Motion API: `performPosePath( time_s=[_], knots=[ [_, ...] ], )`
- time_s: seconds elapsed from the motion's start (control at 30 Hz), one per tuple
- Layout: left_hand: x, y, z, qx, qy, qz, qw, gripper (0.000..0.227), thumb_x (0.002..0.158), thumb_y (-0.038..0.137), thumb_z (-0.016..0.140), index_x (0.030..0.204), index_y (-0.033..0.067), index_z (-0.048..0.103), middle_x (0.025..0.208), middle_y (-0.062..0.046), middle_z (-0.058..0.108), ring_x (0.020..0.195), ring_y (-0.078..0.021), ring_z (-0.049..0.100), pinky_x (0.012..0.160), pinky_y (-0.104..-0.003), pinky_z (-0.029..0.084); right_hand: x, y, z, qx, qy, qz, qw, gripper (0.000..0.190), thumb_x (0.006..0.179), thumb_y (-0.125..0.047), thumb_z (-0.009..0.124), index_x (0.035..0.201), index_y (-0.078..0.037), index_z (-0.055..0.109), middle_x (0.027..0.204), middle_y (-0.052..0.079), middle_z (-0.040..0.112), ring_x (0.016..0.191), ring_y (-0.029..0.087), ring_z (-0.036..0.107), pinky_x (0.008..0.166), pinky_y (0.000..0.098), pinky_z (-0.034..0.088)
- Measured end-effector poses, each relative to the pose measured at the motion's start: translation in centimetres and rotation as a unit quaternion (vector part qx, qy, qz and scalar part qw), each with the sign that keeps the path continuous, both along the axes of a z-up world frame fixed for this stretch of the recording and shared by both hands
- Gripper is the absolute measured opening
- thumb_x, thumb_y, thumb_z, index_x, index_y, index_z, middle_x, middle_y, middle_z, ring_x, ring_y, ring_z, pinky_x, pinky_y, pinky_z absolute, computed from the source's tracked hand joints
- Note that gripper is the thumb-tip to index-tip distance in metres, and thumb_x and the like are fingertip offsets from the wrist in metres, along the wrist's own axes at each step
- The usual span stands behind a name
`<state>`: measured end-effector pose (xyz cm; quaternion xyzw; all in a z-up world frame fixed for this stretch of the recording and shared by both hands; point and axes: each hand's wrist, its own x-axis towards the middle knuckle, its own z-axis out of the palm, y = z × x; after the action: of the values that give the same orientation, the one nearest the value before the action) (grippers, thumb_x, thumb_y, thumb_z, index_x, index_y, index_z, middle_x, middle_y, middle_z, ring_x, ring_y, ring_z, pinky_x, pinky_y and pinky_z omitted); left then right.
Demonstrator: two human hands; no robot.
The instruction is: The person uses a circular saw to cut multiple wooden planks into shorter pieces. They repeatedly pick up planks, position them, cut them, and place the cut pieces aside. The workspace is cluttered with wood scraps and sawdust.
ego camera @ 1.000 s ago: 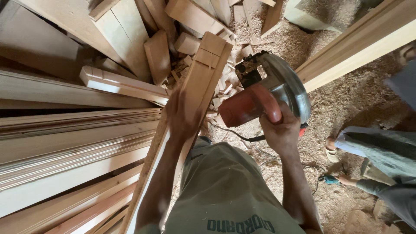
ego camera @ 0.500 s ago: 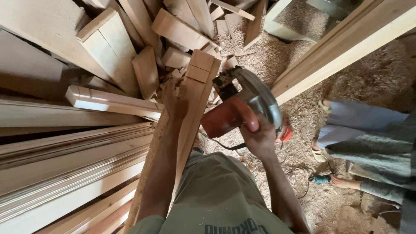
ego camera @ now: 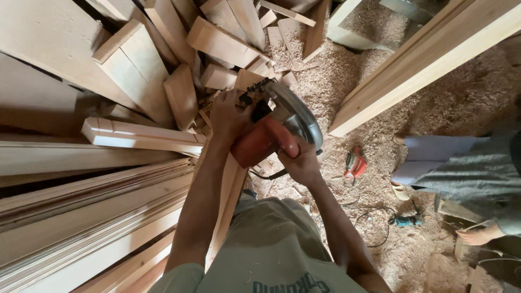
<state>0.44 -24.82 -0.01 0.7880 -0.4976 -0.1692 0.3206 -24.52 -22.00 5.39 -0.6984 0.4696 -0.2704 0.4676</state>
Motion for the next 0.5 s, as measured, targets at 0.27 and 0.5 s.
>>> performPosePath(
  time_s=[0.27,0.5],
  knots=[
    [0.2,0.0,0.7,0.008,-0.027,-0.017,0.999,0.061,0.078,0.032,0.082,0.129,0.0055,0.065,0.123,-0.019,0.065,0.115,-0.0397,0.060,0.099,-0.049,0.050,0.8,1.2,-0.5,0.051,0.054,-0.002,0.997,0.021,0.080,-0.013,0.077,0.097,-0.004,0.068,0.082,0.008,0.071,0.069,0.016,0.066,0.063,0.0323,0.057],
    [2.5,-0.7,2.3,0.039,0.021,-0.030,0.999,0.071,0.073,0.031,0.083,0.134,0.0027,0.061,0.118,-0.020,0.069,0.106,-0.0378,0.066,0.093,-0.047,0.053,2.4,1.0,-0.2,0.047,-0.007,-0.005,0.999,0.026,0.080,-0.010,0.076,0.104,-0.002,0.069,0.085,0.010,0.073,0.073,0.019,0.070,0.065,0.0347,0.057]
  ],
)
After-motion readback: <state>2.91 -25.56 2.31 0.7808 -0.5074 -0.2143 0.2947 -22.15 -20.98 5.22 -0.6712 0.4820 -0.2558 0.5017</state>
